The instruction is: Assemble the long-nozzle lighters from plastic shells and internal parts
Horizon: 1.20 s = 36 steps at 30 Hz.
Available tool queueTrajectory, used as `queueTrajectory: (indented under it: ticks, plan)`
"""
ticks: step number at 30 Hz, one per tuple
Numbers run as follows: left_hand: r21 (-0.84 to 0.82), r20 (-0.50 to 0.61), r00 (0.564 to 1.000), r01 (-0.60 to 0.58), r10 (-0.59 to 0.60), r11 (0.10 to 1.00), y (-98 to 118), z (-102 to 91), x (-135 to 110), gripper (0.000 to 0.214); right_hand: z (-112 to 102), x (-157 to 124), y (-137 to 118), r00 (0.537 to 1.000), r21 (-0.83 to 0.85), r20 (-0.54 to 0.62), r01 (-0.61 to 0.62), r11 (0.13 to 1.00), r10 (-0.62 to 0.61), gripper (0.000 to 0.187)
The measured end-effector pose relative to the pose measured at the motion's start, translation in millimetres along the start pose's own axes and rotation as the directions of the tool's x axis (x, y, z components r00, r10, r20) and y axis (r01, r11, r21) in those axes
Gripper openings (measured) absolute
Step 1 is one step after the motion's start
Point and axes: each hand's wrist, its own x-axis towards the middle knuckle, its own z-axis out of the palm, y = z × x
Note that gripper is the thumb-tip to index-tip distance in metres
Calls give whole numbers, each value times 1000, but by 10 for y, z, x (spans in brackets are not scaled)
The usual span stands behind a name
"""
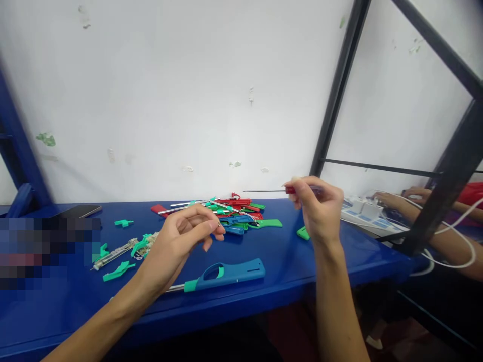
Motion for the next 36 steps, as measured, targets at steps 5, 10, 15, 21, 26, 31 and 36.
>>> queueTrajectory:
  ticks: [5,10,15,21,26,31,36]
  plan:
    - [-156,-3,998,68,-69,985,8,-19,19,14,191,-117,-148,997,3,76,28,1000,-28,31]
    - [-183,-57,995,70,-82,981,7,-33,25,17,228,-184,-285,992,2,113,54,999,-54,32]
    - [-137,-67,994,79,-89,987,-49,1,29,17,198,-172,-339,988,-11,153,34,999,-31,31]
    - [114,-86,996,29,-20,993,-39,26,27,20,217,-161,-352,978,-60,209,-6,998,19,32]
    - [301,-94,992,-51,82,952,-61,71,-16,27,212,-155,-329,964,-98,267,4,995,22,32]
    - [511,-28,975,-175,219,842,-91,101,-67,26,164,-140,-332,945,-128,326,7,992,35,31]
    - [638,29,944,-270,327,721,-74,121,-121,27,126,-145,-379,944,-128,326,-5,992,47,33]
